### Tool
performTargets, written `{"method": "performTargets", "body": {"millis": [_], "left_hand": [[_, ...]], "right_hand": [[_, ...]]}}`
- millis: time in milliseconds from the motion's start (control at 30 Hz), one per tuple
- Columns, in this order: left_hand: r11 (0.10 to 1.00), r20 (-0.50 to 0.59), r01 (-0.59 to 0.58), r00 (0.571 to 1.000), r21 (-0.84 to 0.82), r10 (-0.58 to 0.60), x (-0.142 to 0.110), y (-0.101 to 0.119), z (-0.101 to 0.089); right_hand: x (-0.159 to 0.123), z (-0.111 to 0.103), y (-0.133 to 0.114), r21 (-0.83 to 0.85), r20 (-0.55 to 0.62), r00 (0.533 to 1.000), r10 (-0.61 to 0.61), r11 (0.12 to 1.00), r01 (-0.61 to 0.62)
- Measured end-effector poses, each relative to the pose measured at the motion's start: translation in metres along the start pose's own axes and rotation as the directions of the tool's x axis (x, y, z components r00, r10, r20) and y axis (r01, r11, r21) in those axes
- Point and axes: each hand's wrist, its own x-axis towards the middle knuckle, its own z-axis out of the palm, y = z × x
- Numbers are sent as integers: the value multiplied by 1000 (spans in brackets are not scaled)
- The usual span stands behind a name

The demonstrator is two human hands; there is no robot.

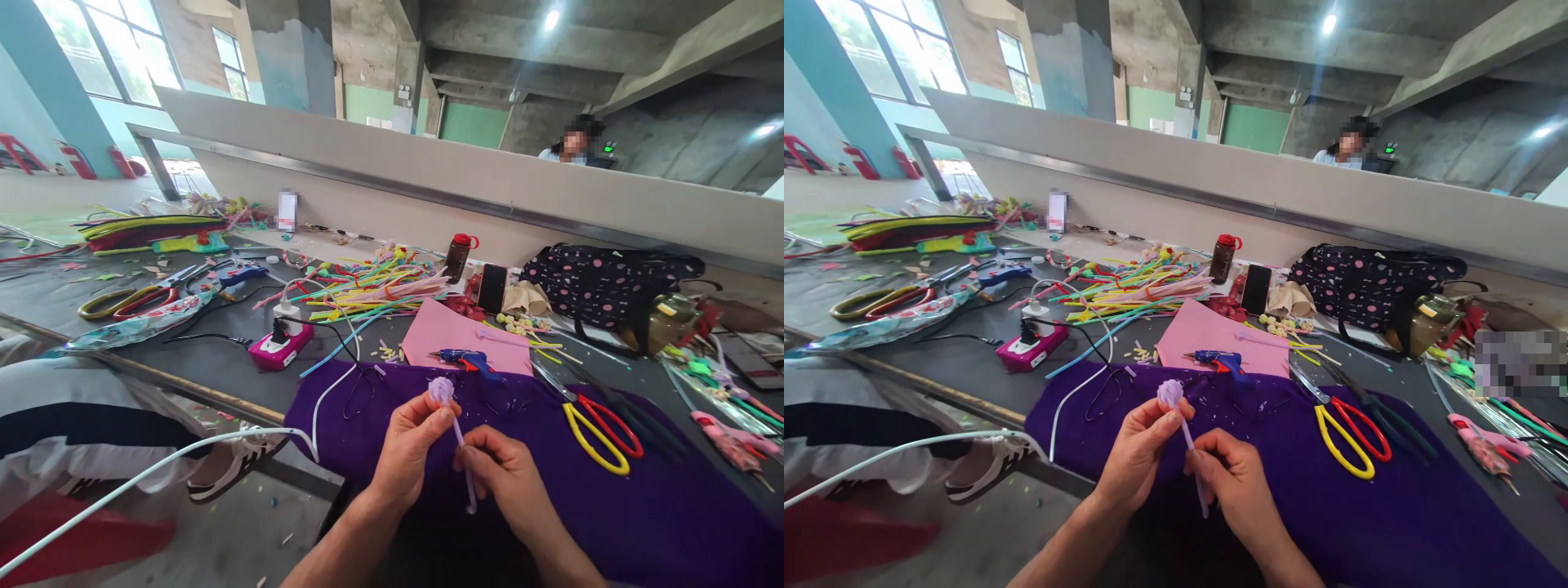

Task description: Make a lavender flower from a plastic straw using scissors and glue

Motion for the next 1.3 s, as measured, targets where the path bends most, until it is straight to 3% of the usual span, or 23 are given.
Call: {"method": "performTargets", "body": {"millis": [267,367,467,567,867,1300], "left_hand": [[1000,56,10,998,-10,-10,1,-3,-1],[999,70,-28,997,30,25,3,-1,-4],[996,68,-64,996,58,60,5,3,-7],[994,64,-69,996,86,64,6,4,-9],[990,84,-22,996,142,10,7,1,-9],[935,126,-101,990,339,61,10,-10,-13]], "right_hand": [[7,-3,10,245,109,983,147,955,-170],[9,-4,12,199,27,991,130,971,-132],[11,-9,10,68,-99,992,73,995,-67],[12,-16,7,-65,-144,990,7,998,-16],[16,-16,10,-116,-134,991,-26,993,11],[18,-16,17,-32,-134,991,20,999,-24]]}}
